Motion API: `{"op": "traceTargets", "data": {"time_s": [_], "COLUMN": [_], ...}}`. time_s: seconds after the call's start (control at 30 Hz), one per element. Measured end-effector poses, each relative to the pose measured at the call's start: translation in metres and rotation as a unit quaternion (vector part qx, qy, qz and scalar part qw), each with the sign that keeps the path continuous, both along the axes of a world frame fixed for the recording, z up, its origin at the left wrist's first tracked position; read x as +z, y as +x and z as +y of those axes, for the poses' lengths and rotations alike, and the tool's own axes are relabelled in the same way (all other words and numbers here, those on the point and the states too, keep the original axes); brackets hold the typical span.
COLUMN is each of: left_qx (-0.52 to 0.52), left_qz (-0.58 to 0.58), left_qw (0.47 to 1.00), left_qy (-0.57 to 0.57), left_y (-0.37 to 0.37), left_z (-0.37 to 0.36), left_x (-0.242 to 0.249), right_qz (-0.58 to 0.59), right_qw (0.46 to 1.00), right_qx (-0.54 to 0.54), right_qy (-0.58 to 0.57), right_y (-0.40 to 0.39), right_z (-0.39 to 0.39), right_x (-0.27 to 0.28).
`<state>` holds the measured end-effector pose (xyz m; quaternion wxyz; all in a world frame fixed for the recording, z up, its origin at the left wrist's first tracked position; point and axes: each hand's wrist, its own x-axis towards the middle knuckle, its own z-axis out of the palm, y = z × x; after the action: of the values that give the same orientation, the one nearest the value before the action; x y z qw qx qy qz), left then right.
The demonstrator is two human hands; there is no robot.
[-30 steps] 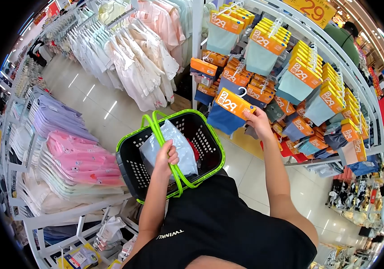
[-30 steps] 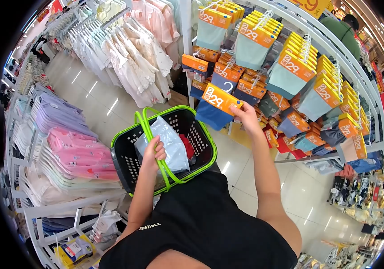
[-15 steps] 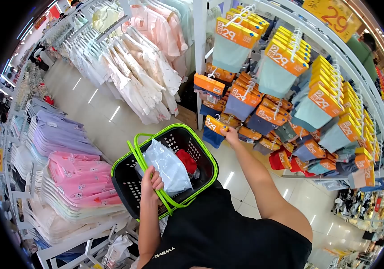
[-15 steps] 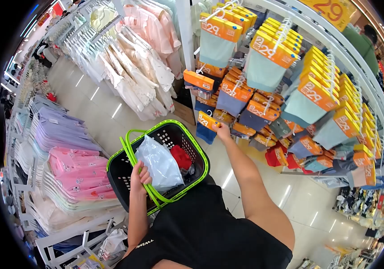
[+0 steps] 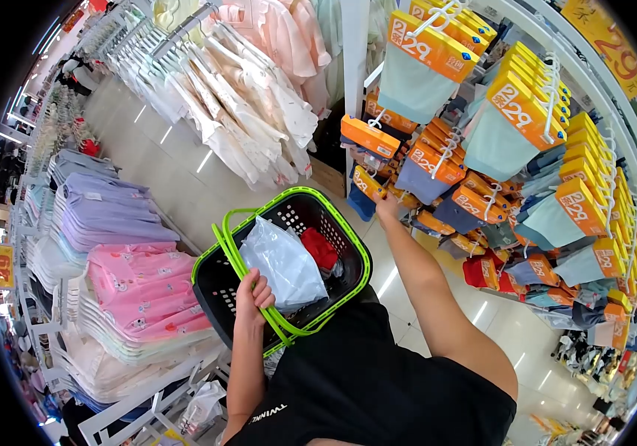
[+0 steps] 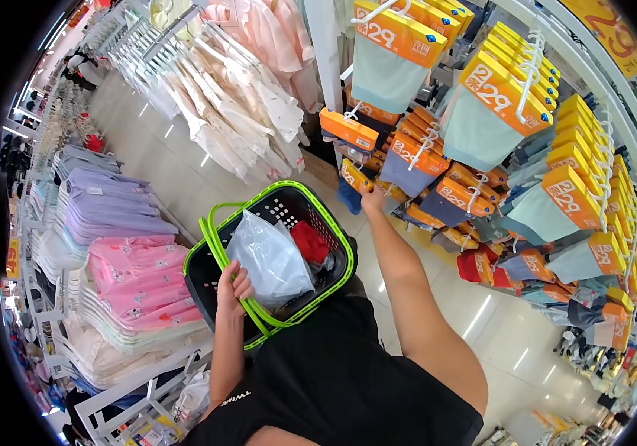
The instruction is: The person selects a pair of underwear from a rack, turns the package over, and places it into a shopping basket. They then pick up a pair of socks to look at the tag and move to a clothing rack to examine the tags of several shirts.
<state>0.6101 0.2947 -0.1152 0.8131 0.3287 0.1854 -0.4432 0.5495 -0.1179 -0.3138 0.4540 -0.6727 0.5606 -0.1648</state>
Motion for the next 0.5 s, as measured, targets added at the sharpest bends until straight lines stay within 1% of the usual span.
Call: {"op": "traceTargets", "data": {"time_s": [0.03,0.07,0.1,0.13,0.17,0.23,0.27,0.3,0.33,0.37,0.4,0.47,0.5], "left_qx": [-0.004,-0.007,-0.005,-0.005,-0.006,0.0,0.004,0.004,0.005,0.007,0.007,0.008,0.011], "left_qz": [-0.004,-0.01,-0.009,-0.006,-0.004,-0.001,0.002,0.003,0.002,0.001,0.002,0.006,0.009], "left_qw": [1.0,1.0,1.0,1.0,0.999,0.999,0.999,0.999,0.999,0.999,0.999,1.0,1.0], "left_qy": [0.005,0.011,0.014,0.024,0.034,0.039,0.042,0.046,0.042,0.036,0.036,0.026,0.025], "left_y": [0.0,0.0,0.001,0.001,0.0,-0.001,-0.003,-0.004,-0.005,-0.005,-0.005,-0.006,-0.008], "left_z": [-0.002,-0.003,-0.004,-0.006,-0.007,-0.008,-0.007,-0.006,-0.006,-0.006,-0.005,-0.004,-0.003], "left_x": [0.001,0.003,0.006,0.01,0.011,0.013,0.013,0.014,0.014,0.015,0.014,0.013,0.012], "right_qz": [0.039,0.041,-0.01,-0.062,-0.062,0.012,0.013,0.01,0.006,-0.027,-0.027,-0.083,-0.081], "right_qw": [0.999,0.999,1.0,0.998,0.998,0.998,0.998,0.998,0.999,0.998,0.998,0.993,0.994], "right_qx": [0.0,0.002,-0.004,-0.012,-0.011,-0.006,-0.006,-0.013,-0.021,-0.029,-0.03,-0.007,-0.004], "right_qy": [-0.017,-0.014,-0.015,-0.015,-0.014,-0.064,-0.06,-0.054,-0.05,-0.049,-0.049,-0.078,-0.078], "right_y": [0.003,0.007,0.01,0.013,0.016,0.021,0.022,0.022,0.021,0.02,0.017,0.012,0.011], "right_z": [0.001,-0.001,-0.009,-0.016,-0.021,-0.024,-0.024,-0.021,-0.02,-0.017,-0.013,-0.004,-0.003], "right_x": [0.001,-0.006,-0.037,-0.055,-0.057,-0.054,-0.052,-0.038,-0.036,-0.034,-0.032,-0.027,-0.024]}}
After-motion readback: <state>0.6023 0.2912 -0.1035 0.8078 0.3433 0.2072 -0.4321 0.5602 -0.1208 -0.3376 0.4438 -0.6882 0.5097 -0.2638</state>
